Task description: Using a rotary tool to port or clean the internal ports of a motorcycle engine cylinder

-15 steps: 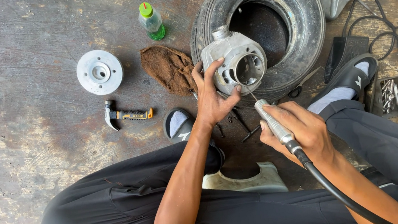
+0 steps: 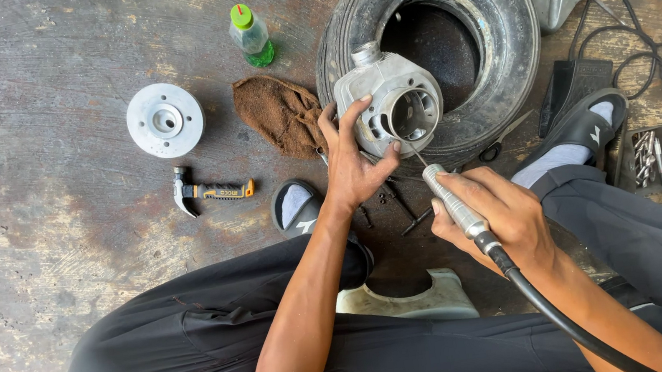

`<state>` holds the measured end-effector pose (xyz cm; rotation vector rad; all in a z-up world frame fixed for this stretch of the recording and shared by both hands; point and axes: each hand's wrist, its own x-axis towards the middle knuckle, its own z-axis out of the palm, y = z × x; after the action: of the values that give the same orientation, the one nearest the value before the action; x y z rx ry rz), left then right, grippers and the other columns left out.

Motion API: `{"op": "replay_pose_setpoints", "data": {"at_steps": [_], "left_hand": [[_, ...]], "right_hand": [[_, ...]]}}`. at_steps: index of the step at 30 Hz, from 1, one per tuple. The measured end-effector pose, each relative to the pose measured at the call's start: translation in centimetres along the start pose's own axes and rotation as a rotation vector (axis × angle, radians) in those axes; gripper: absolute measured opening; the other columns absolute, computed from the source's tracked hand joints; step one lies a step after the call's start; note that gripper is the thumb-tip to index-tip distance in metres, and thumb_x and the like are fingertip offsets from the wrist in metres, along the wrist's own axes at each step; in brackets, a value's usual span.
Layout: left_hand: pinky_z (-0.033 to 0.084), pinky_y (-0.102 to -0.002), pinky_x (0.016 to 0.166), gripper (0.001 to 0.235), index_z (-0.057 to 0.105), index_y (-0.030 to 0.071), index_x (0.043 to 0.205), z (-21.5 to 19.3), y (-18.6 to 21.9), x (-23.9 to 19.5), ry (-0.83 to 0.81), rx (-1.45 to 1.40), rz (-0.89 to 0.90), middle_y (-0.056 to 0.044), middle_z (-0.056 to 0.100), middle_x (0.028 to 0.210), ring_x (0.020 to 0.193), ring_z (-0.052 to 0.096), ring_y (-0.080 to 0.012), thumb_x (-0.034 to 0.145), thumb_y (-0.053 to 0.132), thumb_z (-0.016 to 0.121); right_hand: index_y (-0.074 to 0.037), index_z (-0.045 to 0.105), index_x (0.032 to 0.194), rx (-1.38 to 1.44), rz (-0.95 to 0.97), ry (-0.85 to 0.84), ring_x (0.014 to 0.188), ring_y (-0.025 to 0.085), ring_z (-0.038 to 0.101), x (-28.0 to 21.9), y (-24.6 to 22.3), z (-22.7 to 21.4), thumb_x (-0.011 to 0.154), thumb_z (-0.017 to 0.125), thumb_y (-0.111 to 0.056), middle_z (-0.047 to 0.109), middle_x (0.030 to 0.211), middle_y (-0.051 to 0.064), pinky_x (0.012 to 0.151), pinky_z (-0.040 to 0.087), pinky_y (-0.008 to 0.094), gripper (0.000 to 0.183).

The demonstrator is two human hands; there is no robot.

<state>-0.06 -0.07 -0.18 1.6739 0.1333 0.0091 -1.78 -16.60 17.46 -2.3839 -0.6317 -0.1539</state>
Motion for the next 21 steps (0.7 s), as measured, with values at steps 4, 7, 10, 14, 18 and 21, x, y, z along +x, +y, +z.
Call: {"op": "replay_pose_setpoints", "data": {"at_steps": [4, 7, 10, 14, 18, 21], "left_hand": [[0.037, -0.075, 0.106, 0.081, 0.044, 0.032, 0.147, 0.05, 0.02, -0.02, 0.007, 0.002, 0.008, -0.034, 0.026, 0.142, 0.137, 0.034, -0.0648, 0.076, 0.041, 0.082], [0.037, -0.076, 0.106, 0.081, 0.043, 0.032, 0.147, 0.07, 0.19, -0.05, -0.004, -0.009, -0.004, -0.036, 0.026, 0.142, 0.135, 0.035, -0.0657, 0.076, 0.039, 0.082], [0.037, -0.075, 0.107, 0.08, 0.044, 0.032, 0.147, 0.11, 0.03, -0.05, 0.002, -0.003, 0.007, -0.034, 0.026, 0.142, 0.137, 0.034, -0.0645, 0.077, 0.04, 0.082], [0.037, -0.074, 0.107, 0.081, 0.043, 0.032, 0.147, 0.15, -0.11, -0.04, 0.003, 0.001, 0.004, -0.034, 0.026, 0.142, 0.137, 0.034, -0.0641, 0.076, 0.04, 0.082], [0.036, -0.074, 0.108, 0.081, 0.044, 0.032, 0.147, 0.02, 0.18, 0.02, 0.0, -0.002, -0.003, -0.035, 0.026, 0.142, 0.136, 0.035, -0.0642, 0.076, 0.04, 0.082], [0.036, -0.074, 0.107, 0.081, 0.043, 0.032, 0.147, 0.01, 0.25, -0.01, -0.002, 0.0, -0.004, -0.036, 0.026, 0.142, 0.136, 0.036, -0.0643, 0.076, 0.039, 0.082]], "right_hand": [[0.002, 0.075, 0.108, 0.002, 0.006, 0.0, 0.073, 0.028, 0.071, 0.03, -0.13, 0.02, 0.089, 0.075, -0.013, 0.066, 0.083, 0.013, 0.063, 0.058, 0.036, 0.024], [0.003, 0.075, 0.108, 0.001, 0.013, -0.002, 0.074, 0.029, 0.071, -0.07, -0.19, 0.04, 0.089, 0.076, -0.014, 0.067, 0.084, 0.014, 0.063, 0.058, 0.036, 0.025], [0.002, 0.076, 0.108, 0.004, 0.021, -0.002, 0.074, 0.029, 0.071, -0.14, -0.05, 0.1, 0.089, 0.076, -0.014, 0.067, 0.084, 0.014, 0.063, 0.057, 0.037, 0.025], [0.002, 0.076, 0.108, 0.0, 0.007, 0.001, 0.075, 0.029, 0.071, 0.0, -0.1, 0.09, 0.089, 0.076, -0.014, 0.067, 0.084, 0.014, 0.063, 0.057, 0.036, 0.025], [0.002, 0.076, 0.108, -0.011, -0.006, 0.004, 0.074, 0.028, 0.071, 0.02, -0.04, 0.11, 0.089, 0.076, -0.014, 0.067, 0.084, 0.013, 0.063, 0.058, 0.035, 0.025], [0.002, 0.076, 0.108, -0.013, -0.004, 0.007, 0.073, 0.028, 0.071, 0.01, -0.12, 0.12, 0.09, 0.076, -0.014, 0.066, 0.083, 0.013, 0.063, 0.057, 0.035, 0.024]]}}
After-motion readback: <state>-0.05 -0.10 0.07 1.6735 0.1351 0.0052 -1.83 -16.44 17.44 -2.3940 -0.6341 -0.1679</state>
